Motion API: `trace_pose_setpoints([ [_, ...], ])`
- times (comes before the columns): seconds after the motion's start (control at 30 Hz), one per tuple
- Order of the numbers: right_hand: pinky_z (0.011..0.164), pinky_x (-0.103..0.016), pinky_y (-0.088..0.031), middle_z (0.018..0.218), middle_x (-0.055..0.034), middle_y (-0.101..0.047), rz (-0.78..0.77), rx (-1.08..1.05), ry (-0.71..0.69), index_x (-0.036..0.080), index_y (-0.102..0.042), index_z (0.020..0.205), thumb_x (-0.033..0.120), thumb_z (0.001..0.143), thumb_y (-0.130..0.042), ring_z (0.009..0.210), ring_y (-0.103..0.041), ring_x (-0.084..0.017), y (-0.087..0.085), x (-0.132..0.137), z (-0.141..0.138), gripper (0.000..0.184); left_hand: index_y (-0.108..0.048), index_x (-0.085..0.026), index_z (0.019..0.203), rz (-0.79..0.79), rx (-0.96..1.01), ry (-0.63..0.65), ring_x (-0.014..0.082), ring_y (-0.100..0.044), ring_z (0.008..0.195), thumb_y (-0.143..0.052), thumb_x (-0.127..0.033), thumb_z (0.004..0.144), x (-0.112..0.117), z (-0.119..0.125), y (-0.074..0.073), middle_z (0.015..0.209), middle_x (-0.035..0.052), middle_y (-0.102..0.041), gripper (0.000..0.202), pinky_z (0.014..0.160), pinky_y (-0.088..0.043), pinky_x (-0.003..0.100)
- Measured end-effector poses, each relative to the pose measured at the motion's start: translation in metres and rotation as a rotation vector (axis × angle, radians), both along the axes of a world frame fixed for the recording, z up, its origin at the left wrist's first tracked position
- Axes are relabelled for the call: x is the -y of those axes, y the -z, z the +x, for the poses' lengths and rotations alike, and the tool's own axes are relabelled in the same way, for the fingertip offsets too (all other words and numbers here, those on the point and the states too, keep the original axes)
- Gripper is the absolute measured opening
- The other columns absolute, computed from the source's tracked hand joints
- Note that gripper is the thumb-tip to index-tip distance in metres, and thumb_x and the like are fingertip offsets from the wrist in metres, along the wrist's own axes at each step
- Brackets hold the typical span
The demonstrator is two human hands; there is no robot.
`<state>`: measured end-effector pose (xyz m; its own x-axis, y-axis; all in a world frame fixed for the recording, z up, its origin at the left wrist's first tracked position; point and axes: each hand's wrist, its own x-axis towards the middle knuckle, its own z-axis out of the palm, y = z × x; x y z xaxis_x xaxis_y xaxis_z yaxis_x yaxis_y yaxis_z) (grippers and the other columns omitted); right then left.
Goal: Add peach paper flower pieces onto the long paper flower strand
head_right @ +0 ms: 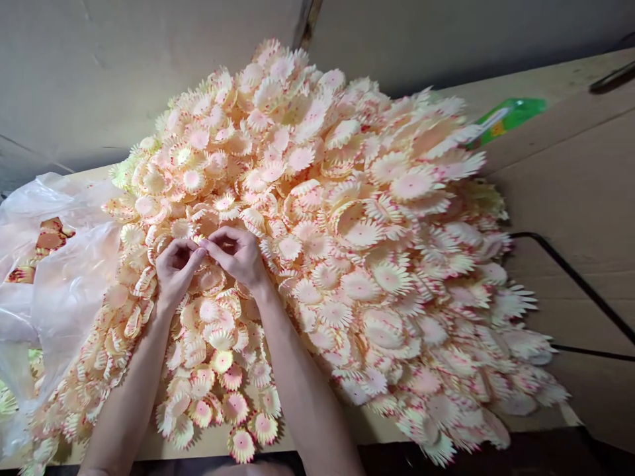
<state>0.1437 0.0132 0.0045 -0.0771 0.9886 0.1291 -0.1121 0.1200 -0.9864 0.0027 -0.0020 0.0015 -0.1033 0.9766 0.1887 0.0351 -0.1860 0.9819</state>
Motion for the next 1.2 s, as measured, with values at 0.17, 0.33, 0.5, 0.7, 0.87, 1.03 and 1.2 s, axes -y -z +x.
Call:
trace_pose_setpoints([
  [0.17,0.055,-0.026,-0.048,0.067,-0.0003,-0.065,0.041,0.035,-0.017,0.019,-0.068,0.073,0.039,0.077,-0.072,0.058,-0.058,-0.013,-0.0024,-0.0005,0.0022,0.021,-0.066,-0.015,0.078,-0.015,0.064,0.05,0.0079,-0.053,0.061,-0.078,-0.04,0.073,-0.0017,-0.0031,0.0009,0.071,0.0009,-0.061,0.029,0.058,-0.043,0.019],
  [0.33,0.059,-0.027,-0.049,0.07,-0.0011,-0.066,0.03,0.035,-0.055,0.019,-0.068,0.073,0.039,0.078,-0.07,0.063,-0.06,-0.014,-0.0032,-0.0012,0.006,0.021,-0.067,-0.014,0.075,-0.042,0.042,0.059,0.0077,-0.051,0.058,-0.076,-0.039,0.075,-0.0009,-0.0048,0.0008,0.067,0.0006,-0.061,0.026,0.054,-0.042,0.019],
  [0.5,0.061,-0.028,-0.05,0.07,-0.0015,-0.066,0.045,0.008,-0.094,0.019,-0.068,0.073,0.038,0.078,-0.071,0.064,-0.06,-0.015,-0.0042,-0.0008,0.0066,0.02,-0.067,-0.014,0.075,-0.038,0.018,0.064,0.0076,-0.051,0.058,-0.075,-0.038,0.076,-0.0017,-0.0063,0.0045,0.067,0.0004,-0.061,0.025,0.055,-0.042,0.019],
  [0.7,0.059,-0.026,-0.049,0.07,-0.0005,-0.065,0.012,-0.019,-0.114,0.018,-0.067,0.074,0.039,0.076,-0.073,0.063,-0.059,-0.013,-0.0052,-0.0003,0.0066,0.021,-0.067,-0.014,0.071,-0.074,0.062,0.07,0.0073,-0.05,0.057,-0.077,-0.042,0.073,-0.0025,-0.0057,-0.0003,0.065,0.0003,-0.06,0.029,0.054,-0.041,0.019],
  [0.87,0.05,-0.022,-0.044,0.064,0.0019,-0.06,-0.031,-0.061,-0.126,0.018,-0.066,0.073,0.037,0.077,-0.073,0.056,-0.053,-0.01,-0.0056,-0.0001,0.0076,0.02,-0.068,-0.015,0.073,-0.084,0.057,0.074,0.0076,-0.049,0.058,-0.076,-0.045,0.073,-0.0021,-0.0067,-0.0029,0.066,0.0003,-0.06,0.031,0.055,-0.041,0.02],
  [1.03,0.057,-0.023,-0.049,0.069,0.0002,-0.062,-0.012,-0.074,-0.141,0.018,-0.067,0.075,0.037,0.077,-0.074,0.063,-0.057,-0.012,-0.0028,-0.001,0.0085,0.02,-0.067,-0.014,0.073,-0.112,0.103,0.109,0.0066,-0.047,0.057,-0.079,-0.043,0.07,-0.002,-0.007,-0.0029,0.066,-0.0004,-0.058,0.032,0.053,-0.039,0.019],
  [1.2,0.055,-0.023,-0.047,0.067,0.0005,-0.06,-0.021,-0.078,-0.151,0.019,-0.067,0.074,0.04,0.077,-0.073,0.061,-0.055,-0.011,-0.0019,-0.0016,0.009,0.023,-0.067,-0.014,0.073,-0.138,0.104,0.116,0.0071,-0.047,0.056,-0.079,-0.044,0.07,-0.0014,-0.0068,-0.005,0.065,-0.0004,-0.057,0.032,0.054,-0.039,0.02],
])
